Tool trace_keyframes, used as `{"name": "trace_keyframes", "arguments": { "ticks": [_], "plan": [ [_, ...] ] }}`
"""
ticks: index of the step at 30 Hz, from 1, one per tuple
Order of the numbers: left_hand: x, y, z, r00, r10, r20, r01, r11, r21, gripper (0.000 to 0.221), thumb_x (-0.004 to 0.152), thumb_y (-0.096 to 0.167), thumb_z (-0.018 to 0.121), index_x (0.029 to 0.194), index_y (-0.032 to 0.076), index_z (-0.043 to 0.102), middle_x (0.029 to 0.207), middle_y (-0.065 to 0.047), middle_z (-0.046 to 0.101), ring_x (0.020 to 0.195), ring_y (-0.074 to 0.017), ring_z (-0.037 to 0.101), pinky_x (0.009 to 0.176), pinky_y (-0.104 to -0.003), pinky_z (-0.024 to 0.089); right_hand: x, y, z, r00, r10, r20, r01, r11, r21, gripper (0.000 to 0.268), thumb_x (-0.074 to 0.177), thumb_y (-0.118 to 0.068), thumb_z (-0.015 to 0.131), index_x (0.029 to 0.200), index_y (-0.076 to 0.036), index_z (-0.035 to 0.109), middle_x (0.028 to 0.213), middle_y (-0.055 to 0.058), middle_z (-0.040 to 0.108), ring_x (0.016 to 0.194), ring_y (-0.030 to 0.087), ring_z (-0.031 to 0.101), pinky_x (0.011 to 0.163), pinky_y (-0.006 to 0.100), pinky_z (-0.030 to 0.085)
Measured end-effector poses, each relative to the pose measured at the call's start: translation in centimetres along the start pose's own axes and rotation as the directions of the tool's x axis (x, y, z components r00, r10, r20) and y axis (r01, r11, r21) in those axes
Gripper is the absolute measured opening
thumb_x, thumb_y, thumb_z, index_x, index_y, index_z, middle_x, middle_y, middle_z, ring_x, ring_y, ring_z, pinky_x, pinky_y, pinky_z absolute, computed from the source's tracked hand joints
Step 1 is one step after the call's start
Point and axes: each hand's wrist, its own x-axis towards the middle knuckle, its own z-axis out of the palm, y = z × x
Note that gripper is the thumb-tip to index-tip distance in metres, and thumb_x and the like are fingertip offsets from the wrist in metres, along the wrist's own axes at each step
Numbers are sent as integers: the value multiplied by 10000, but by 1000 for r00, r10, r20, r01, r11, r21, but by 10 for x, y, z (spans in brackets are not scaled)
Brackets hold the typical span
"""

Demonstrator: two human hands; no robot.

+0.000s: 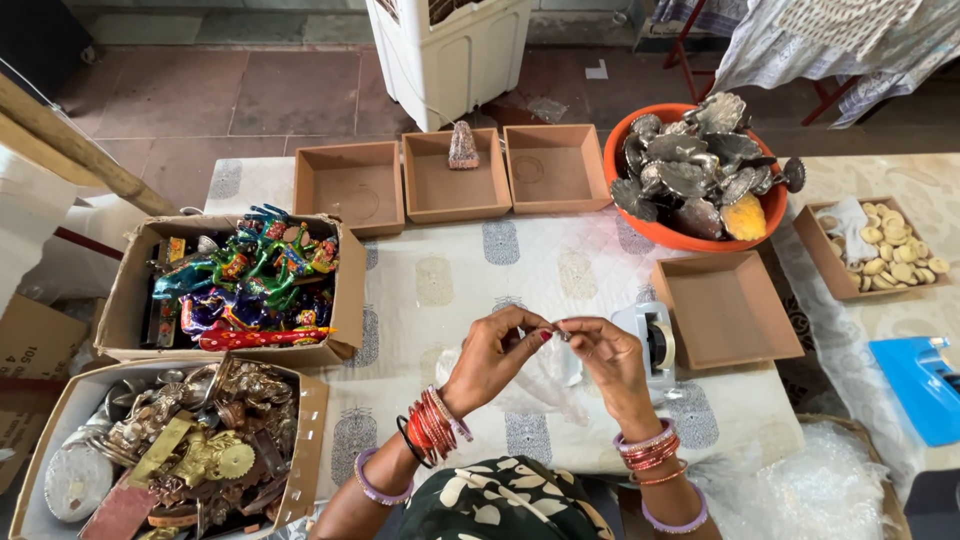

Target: Wrapping small metallic figurines in bubble wrap and placing them into cardboard boxes for shipping.

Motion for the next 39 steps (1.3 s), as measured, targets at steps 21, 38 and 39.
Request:
{"name": "trace_keyframes", "arguments": {
  "ticks": [21,38,39],
  "plan": [
    [-1,-58,23,998,-40,39,48,964,-260,166,980,149,653,942,11,739,822,23,617,696,-42,518,611,-231,449,-3,-34,22,951,-304,61,299,845,-443,120,959,46,643,1063,-15,636,1145,88,640,1051,155,642,910,273,546],
    [6,-108,22,926,-228,-302,99,916,-389,186,1043,198,538,918,65,569,640,30,555,399,-32,404,326,-199,352,-37,-13,-21,945,-315,-85,262,888,-378,155,962,89,595,1052,-32,632,1237,103,617,1039,130,608,905,257,538],
    [1,-106,21,917,-227,-328,93,922,-376,188,1068,199,532,932,70,554,671,36,552,427,-20,403,345,-183,352,-51,-10,-33,959,-240,-153,165,908,-386,128,963,48,596,1044,-42,638,1239,104,642,979,123,608,893,264,542]
  ]
}}
